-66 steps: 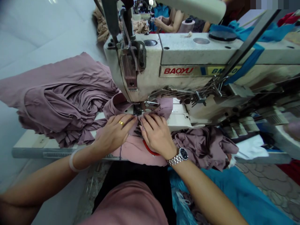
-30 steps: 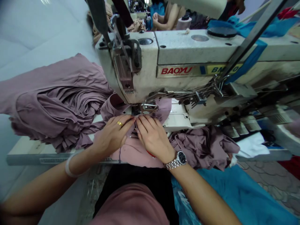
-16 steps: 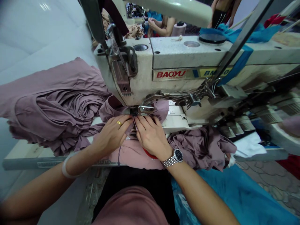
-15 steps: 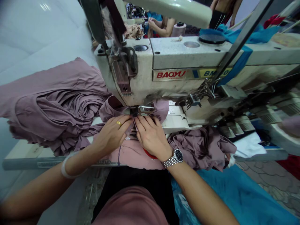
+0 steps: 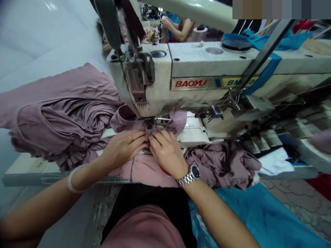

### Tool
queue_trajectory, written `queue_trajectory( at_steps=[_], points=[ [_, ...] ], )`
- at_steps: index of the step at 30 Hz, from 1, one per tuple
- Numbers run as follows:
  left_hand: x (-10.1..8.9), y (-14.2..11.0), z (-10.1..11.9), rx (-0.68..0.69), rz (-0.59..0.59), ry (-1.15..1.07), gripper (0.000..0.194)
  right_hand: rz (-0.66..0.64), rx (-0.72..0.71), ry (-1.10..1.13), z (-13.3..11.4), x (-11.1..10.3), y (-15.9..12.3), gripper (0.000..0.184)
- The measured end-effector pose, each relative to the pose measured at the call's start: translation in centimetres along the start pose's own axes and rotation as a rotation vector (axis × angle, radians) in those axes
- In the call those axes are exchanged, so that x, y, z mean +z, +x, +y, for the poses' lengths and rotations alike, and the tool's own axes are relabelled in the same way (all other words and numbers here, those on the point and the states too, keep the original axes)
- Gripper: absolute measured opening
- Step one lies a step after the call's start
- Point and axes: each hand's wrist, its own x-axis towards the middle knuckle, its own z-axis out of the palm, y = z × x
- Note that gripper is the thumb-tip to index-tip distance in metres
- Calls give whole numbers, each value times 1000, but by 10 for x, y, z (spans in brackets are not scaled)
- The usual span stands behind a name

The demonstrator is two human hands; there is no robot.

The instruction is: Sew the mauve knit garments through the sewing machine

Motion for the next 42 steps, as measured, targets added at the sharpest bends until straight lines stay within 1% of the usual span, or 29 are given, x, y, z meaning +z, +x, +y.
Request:
queue_trajectory(
  at_steps=[6, 13, 17, 19, 25, 32, 37, 42],
  points=[
    [5, 1, 2, -56, 6, -11, 34, -29, 45, 42, 8, 3, 5, 25],
    [6, -1, -5, -19, 2, -63, 32, -31, 67, 60, 17, 9, 14, 22],
    [6, -2, -6, -33, -6, -66, 34, 31, 79, 77, 18, 12, 14, 20],
    [6, -1, -5, -44, -12, -59, 35, 36, 66, 72, 17, 11, 11, 21],
    [4, 1, 1, -56, 16, -42, 36, -23, -23, 18, 15, 6, 3, 29],
    [6, 1, 4, -72, 45, -24, 37, -45, 4, 32, 16, 6, 3, 32],
    [7, 1, 4, -82, 31, -31, 36, -51, 21, 39, 18, 7, 1, 31],
    [6, 2, 4, -91, 28, -16, 39, -64, -35, -54, 18, 4, 3, 31]
  ],
)
